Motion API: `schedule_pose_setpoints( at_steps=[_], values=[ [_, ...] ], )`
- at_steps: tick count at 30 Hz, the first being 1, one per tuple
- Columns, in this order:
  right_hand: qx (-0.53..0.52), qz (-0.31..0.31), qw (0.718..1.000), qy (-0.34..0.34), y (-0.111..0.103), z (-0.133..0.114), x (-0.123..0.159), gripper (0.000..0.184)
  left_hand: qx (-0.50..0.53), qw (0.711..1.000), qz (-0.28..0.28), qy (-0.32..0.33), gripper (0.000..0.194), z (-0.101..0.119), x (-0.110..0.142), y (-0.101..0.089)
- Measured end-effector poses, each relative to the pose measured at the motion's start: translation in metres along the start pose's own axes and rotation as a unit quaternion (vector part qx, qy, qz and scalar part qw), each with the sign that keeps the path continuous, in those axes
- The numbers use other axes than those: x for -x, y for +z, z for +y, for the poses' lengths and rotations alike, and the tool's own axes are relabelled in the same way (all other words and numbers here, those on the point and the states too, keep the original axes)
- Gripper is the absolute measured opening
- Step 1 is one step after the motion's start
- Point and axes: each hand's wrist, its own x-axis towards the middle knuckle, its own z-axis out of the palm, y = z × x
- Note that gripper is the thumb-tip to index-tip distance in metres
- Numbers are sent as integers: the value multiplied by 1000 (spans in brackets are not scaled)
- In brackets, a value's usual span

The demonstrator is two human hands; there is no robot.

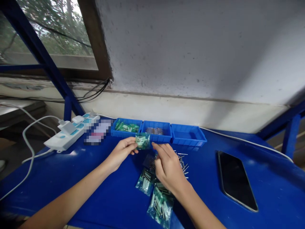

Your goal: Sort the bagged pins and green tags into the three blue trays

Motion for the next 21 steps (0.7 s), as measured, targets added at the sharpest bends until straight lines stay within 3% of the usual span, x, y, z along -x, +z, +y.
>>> schedule_pose_setpoints(
  at_steps=[3, 6, 10, 12, 15, 17, 19, 21],
  values=[
    [-56, -1, 998, 4, -2, -1, 1, 38, -46, 993, 59, 89, 15, 0, -2, -3],
    [-94, -39, 995, 19, 5, -4, 4, 36, -106, 978, 78, 164, 16, -1, 2, -1],
    [-190, -70, 972, 119, 13, -9, 6, 35, -211, 934, 91, 275, 13, 0, 10, 2],
    [-295, -78, 932, 197, 12, -11, 3, 34, -242, 903, 84, 344, 17, 1, 13, 2],
    [-468, -73, 836, 278, 9, -13, -2, 31, -262, 862, 42, 431, 27, 0, 14, 2],
    [-510, -49, 798, 317, 9, -12, -5, 35, -282, 846, 8, 453, 31, -2, 13, 2],
    [-471, -28, 810, 349, 11, -9, -4, 35, -309, 842, -16, 443, 34, -3, 14, 4],
    [-378, 1, 860, 343, 15, -5, -2, 31, -325, 858, -15, 397, 31, -3, 14, 6]
  ],
)
